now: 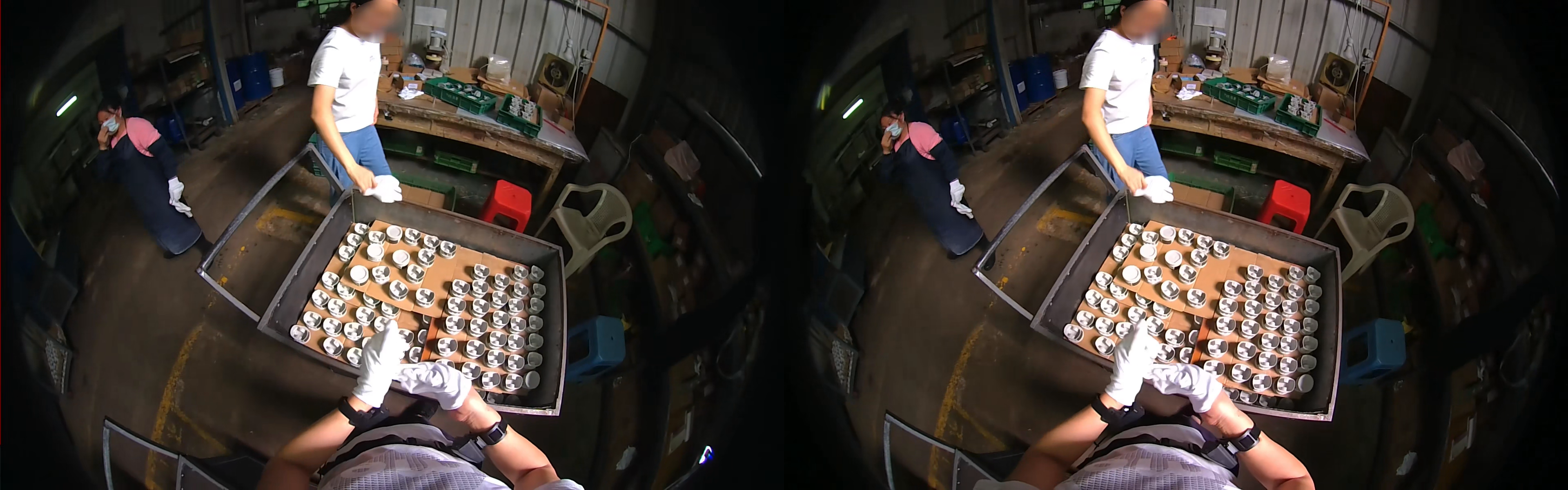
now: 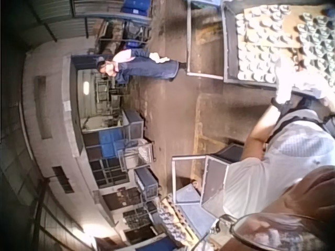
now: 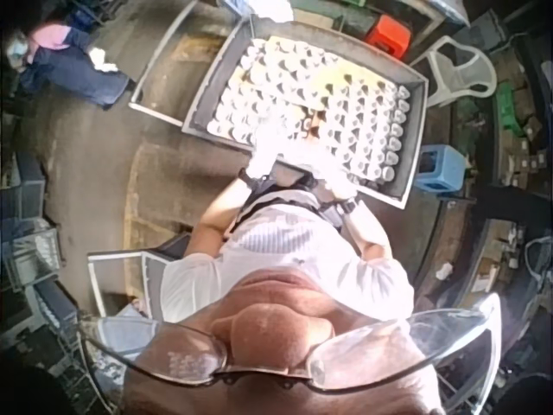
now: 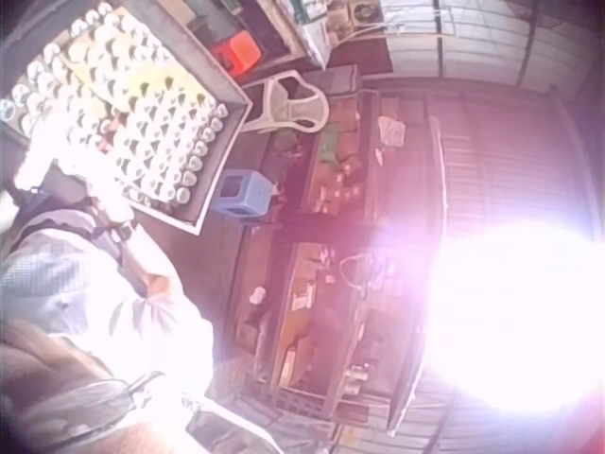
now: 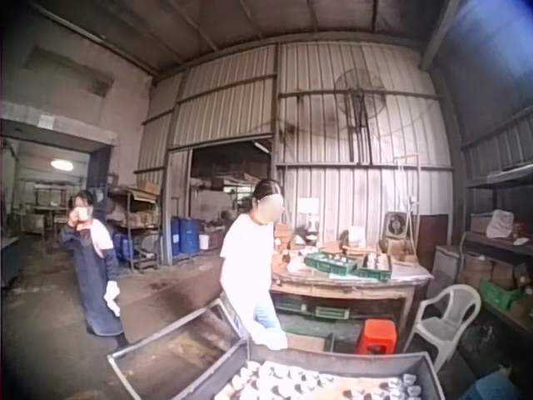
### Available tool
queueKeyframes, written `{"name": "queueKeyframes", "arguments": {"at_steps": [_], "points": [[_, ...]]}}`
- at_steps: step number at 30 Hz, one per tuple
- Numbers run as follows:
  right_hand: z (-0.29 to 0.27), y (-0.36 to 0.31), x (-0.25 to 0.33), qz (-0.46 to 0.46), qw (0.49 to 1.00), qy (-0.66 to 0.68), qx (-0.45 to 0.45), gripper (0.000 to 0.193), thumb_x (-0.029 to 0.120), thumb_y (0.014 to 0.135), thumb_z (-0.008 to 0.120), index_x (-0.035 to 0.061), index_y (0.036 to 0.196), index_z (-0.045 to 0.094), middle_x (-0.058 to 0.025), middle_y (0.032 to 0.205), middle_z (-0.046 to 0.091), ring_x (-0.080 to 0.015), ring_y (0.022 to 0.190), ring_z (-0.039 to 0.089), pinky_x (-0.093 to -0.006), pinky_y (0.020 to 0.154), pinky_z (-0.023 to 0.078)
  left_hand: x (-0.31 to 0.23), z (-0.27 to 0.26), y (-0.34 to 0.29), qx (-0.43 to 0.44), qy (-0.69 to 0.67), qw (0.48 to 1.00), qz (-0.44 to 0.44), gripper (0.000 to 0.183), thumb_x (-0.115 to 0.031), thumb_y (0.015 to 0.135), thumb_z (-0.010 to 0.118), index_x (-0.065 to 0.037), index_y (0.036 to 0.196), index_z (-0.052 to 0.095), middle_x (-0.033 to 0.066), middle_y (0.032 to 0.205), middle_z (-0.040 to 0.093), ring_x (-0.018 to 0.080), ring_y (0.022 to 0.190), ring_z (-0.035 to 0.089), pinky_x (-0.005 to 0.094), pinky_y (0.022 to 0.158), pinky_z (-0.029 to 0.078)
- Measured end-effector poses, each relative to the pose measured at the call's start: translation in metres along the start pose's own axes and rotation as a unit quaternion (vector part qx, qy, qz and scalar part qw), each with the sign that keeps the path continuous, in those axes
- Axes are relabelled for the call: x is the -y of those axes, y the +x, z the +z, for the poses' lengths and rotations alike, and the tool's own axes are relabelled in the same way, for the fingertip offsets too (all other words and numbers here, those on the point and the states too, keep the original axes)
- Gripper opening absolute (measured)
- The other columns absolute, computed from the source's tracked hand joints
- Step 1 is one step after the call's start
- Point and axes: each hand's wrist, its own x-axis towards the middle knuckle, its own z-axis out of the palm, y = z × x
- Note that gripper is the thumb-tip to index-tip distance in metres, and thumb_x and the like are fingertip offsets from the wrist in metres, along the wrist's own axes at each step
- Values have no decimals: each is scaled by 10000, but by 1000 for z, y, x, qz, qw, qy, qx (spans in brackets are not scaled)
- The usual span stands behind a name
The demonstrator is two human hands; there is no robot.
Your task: Checking and sorting small metal cylinder components on a cart.
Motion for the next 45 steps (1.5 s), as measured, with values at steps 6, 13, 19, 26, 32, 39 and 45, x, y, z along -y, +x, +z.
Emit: {"name": "queueKeyframes", "arguments": {"at_steps": [6,13,19,26,32,39,45], "points": [[4,10,-10,-96,989,44,-101,346,148,953,559,-32,1248,541,-87,1162,631,-167,1030,616,-287,891,503,-42,-8,-12,31,-56,998,18,303,-216,833,695,-97,1087,577,114,994,586,310,867,601,397,709,488],[12,4,-10,-48,998,-42,-27,194,130,936,589,10,1085,624,-20,962,646,-105,850,586,-250,760,472,-42,-13,-15,-6,195,959,206,306,-317,769,693,-160,1020,615,35,714,482,241,617,551,362,475,453],[47,-15,12,-47,970,-235,26,380,231,976,559,-29,1254,570,-64,1130,626,-126,1016,551,-275,896,439,-4,-10,-36,64,256,959,105,266,-144,898,591,-96,1154,646,78,699,600,217,587,585,343,484,457],[48,-37,30,29,993,-97,59,279,106,938,577,3,1195,599,1,1074,625,-60,956,521,-230,822,428,20,-14,-22,-29,51,998,-13,298,-99,966,507,-57,1244,607,108,797,604,203,601,543,330,498,421],[45,-27,39,-65,943,-306,-111,287,153,847,742,-3,1057,624,29,882,635,-45,789,551,-224,710,464,3,-31,-8,-51,53,994,-78,337,-44,907,538,-13,1232,619,88,834,630,204,737,576,356,629,457],[24,-39,-7,-155,830,-491,-215,331,259,806,767,8,720,569,-83,703,549,-194,654,496,-353,594,415,6,-13,-33,59,156,986,22,379,-28,872,575,-70,1248,602,100,796,618,215,651,607,318,568,502],[15,-67,-14,-128,795,-521,-282,439,305,863,701,5,645,467,-127,631,486,-289,633,513,-394,590,418,3,6,-48,112,219,966,80,434,-34,803,603,-58,1236,603,100,801,640,231,661,639,330,553,513]]}}
